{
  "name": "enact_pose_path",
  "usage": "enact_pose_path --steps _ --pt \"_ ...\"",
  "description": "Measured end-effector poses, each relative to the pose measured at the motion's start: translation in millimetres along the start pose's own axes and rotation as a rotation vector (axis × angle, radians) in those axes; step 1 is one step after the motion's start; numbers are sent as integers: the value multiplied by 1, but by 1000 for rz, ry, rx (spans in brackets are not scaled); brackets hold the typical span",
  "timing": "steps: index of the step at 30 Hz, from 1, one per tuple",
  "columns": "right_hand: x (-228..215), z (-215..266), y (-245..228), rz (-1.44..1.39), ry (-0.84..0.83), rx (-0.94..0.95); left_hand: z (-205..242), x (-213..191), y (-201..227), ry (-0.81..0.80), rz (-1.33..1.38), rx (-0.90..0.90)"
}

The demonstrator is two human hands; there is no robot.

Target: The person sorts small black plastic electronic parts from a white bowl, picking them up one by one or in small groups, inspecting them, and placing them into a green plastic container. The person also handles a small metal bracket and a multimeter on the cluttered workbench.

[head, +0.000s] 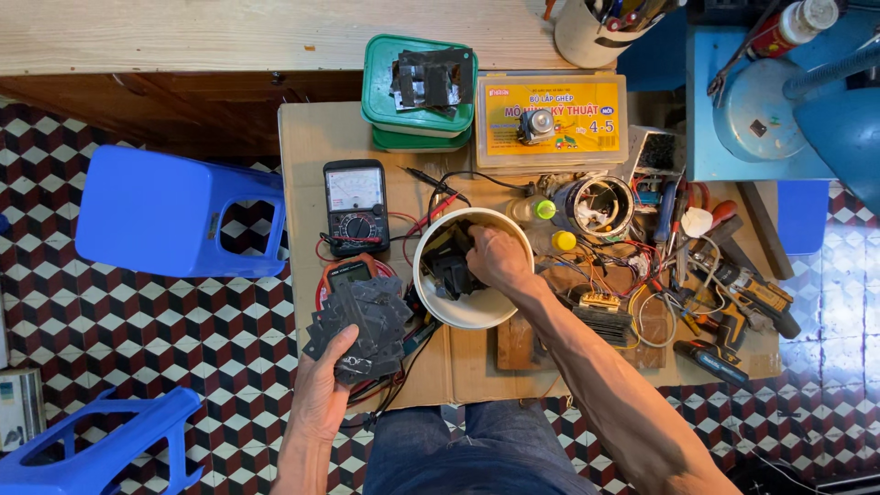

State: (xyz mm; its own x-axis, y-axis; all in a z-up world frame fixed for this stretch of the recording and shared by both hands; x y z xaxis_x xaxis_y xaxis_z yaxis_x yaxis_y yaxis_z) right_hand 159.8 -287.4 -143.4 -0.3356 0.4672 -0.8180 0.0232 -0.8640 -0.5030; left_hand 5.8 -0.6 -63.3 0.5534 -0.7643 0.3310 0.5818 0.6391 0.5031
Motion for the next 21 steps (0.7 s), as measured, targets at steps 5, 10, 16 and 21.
enact_pose_path --steps 5,10,16,21 --pt "20 4 -2 122 -233 21 -1 -8 -3 38 -16 -22" --pt "18 3 -15 266 -376 -31 -3 -20 -8 61 -3 -20" --pt "16 -6 -12 79 -473 -37 -2 -34 -13 110 12 -45" --pt "49 -18 -20 120 -485 -181 -1 -31 -13 122 -4 -37"
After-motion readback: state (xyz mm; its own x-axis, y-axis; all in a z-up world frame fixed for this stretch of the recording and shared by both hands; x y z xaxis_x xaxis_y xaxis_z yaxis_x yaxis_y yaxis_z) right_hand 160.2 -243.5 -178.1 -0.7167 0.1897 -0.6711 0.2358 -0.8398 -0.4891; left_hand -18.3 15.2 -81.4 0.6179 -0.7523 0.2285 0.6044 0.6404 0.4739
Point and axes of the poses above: each hand's wrist, its own z-axis away from the middle knuckle, its own x-axis out of the palm, y = z × x, the point moved 9 cm from there along -z, towards the middle knuckle
